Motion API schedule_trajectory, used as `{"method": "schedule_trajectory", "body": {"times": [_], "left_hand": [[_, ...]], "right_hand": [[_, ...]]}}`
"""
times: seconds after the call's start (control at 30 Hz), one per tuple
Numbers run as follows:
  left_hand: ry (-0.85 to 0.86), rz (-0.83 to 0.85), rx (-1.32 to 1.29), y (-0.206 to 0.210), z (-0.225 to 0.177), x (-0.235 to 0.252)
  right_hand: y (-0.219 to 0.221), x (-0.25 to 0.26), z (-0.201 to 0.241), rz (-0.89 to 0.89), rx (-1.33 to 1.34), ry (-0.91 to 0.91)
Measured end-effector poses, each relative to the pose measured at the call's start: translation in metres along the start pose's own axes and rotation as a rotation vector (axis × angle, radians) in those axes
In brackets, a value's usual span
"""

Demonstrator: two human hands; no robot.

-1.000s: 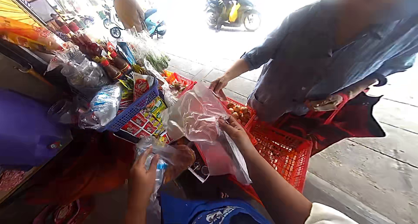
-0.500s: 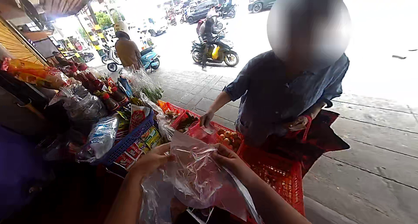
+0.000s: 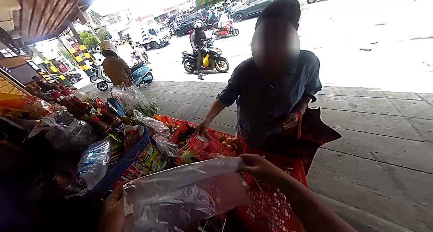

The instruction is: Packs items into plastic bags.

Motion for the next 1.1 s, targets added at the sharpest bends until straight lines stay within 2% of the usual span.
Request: {"method": "schedule_trajectory", "body": {"times": [0.07,0.13,0.23,0.33,0.43,0.5,0.57,0.7,0.83,0.93,1.1], "left_hand": [[-0.034,-0.046,-0.006,-0.008,0.007,-0.012],[-0.052,-0.077,-0.033,-0.007,0.013,-0.021],[-0.057,-0.135,-0.058,-0.003,0.019,-0.032],[-0.045,-0.203,-0.067,-0.005,0.024,-0.043],[-0.043,-0.262,-0.071,-0.011,0.033,-0.055],[-0.065,-0.305,-0.061,-0.016,0.041,-0.062],[-0.076,-0.324,-0.066,-0.02,0.047,-0.07],[-0.115,-0.368,-0.05,-0.022,0.051,-0.086],[-0.128,-0.378,-0.036,-0.03,0.069,-0.094],[-0.19,-0.397,-0.002,-0.035,0.081,-0.097],[-0.297,-0.362,0.17,-0.04,0.103,-0.097]], "right_hand": [[0.004,-0.004,0.004,-0.007,0.349,-0.115],[0.014,-0.001,0.012,0.036,0.502,-0.182],[0.037,0.003,0.023,0.114,0.632,-0.25],[0.053,0.008,0.035,0.125,0.626,-0.34],[0.061,0.015,0.039,-0.048,0.522,-0.267],[0.065,0.02,0.037,-0.09,0.522,-0.188],[0.071,0.025,0.035,-0.032,0.498,-0.097],[0.091,0.035,0.036,0.218,0.353,0.095],[0.105,0.051,0.03,0.161,0.344,0.074],[0.11,0.06,0.023,0.199,0.329,0.106],[0.146,0.076,-0.005,0.271,0.622,0.147]]}}
Point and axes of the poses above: each hand's wrist, its own x-axis towards the middle knuckle, its own y-axis out of the palm, z = x × y, the point moved 2 cm from there along x, towards the middle knuckle, and after that the axes turned 14 degrees about z, right-handed, at the moved point
